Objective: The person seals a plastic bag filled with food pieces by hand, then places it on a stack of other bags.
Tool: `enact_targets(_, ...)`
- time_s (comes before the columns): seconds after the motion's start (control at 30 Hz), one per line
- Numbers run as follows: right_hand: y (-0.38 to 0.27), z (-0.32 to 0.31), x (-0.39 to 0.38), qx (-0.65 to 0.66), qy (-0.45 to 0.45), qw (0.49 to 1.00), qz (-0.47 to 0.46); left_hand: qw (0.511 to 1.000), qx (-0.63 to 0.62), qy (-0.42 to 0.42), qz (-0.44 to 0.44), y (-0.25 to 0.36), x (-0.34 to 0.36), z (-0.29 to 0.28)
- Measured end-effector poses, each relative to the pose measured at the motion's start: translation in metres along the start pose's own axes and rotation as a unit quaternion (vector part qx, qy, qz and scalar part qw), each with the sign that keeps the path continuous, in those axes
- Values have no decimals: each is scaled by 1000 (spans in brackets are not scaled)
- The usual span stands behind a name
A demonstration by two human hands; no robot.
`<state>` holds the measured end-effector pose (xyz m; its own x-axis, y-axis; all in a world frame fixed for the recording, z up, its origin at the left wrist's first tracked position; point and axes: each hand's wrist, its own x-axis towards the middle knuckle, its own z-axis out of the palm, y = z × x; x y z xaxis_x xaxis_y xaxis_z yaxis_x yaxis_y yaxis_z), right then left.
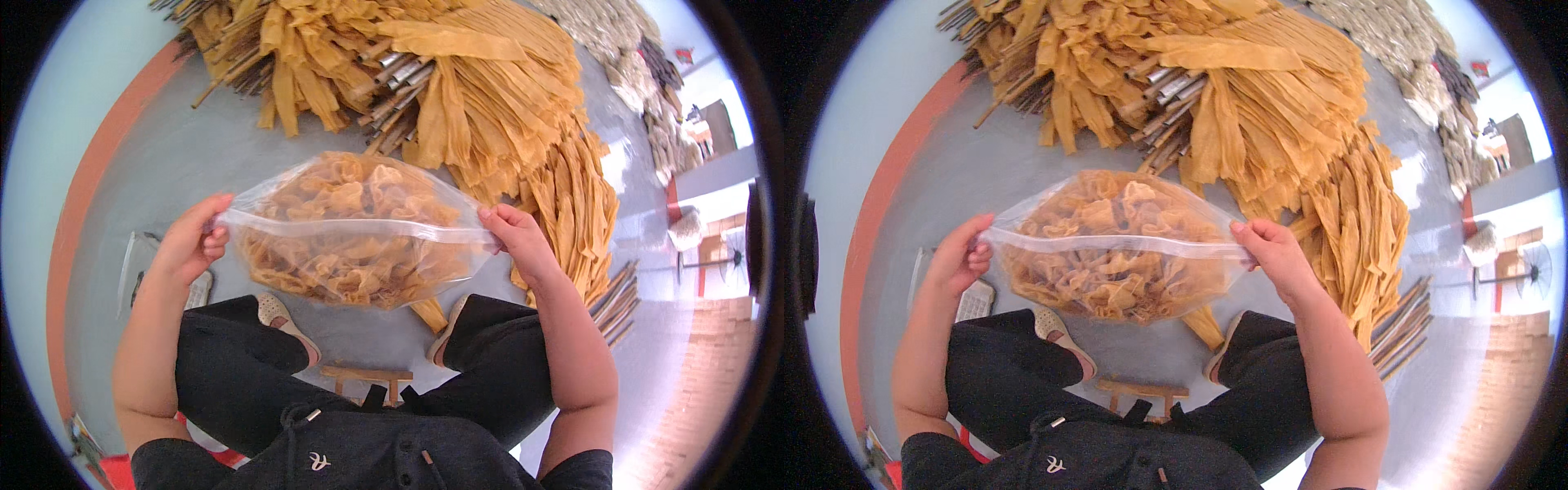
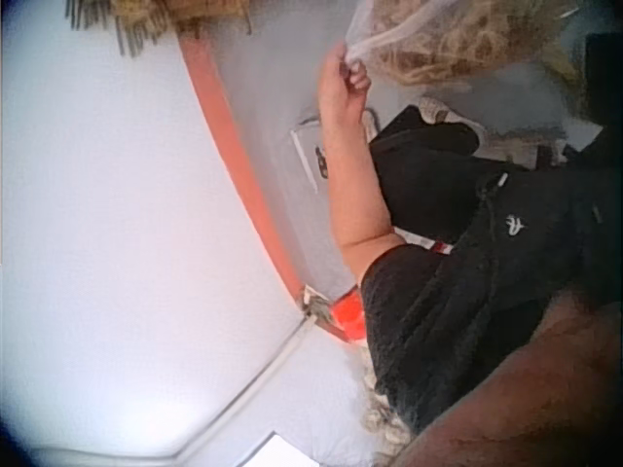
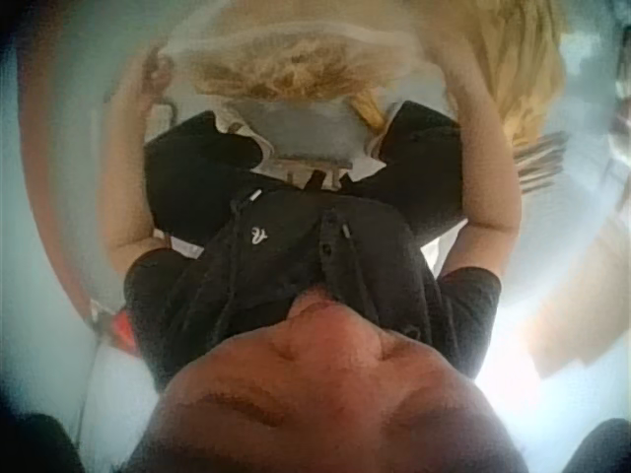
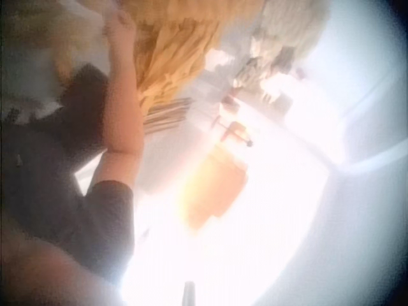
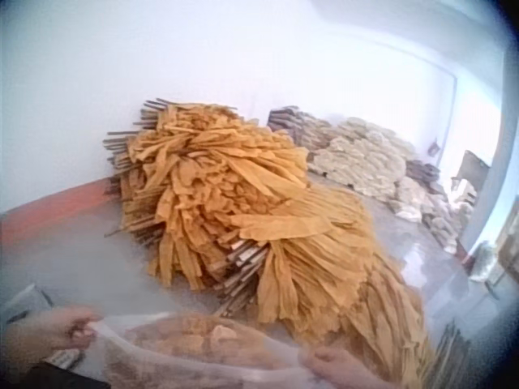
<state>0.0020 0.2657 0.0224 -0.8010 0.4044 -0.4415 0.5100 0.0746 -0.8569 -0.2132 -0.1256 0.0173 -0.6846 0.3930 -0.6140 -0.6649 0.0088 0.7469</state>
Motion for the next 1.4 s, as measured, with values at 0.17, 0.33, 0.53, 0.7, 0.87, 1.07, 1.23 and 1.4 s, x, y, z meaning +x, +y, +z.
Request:
enact_targets(0.17,-1,24,-28,102,-8,995,-7,997,52,-46,43,9,16,9)
enact_targets(0.33,7,20,-68,94,18,995,18,976,140,-68,153,23,37,8)
enact_targets(0.53,26,19,-79,21,70,995,62,946,273,-73,159,35,35,19)
enact_targets(0.7,19,28,-72,20,60,996,69,917,357,-2,177,35,21,24)
enact_targets(0.87,22,48,-76,-55,29,998,31,913,373,-18,163,18,13,36)
enact_targets(1.07,37,43,-85,221,132,963,-85,925,237,-97,282,18,1,78)
enact_targets(1.23,8,2,-119,334,205,887,-243,941,-39,-152,299,24,-6,134)
enact_targets(1.4,-18,-45,-198,407,293,788,-356,915,-114,-249,296,27,-45,222)
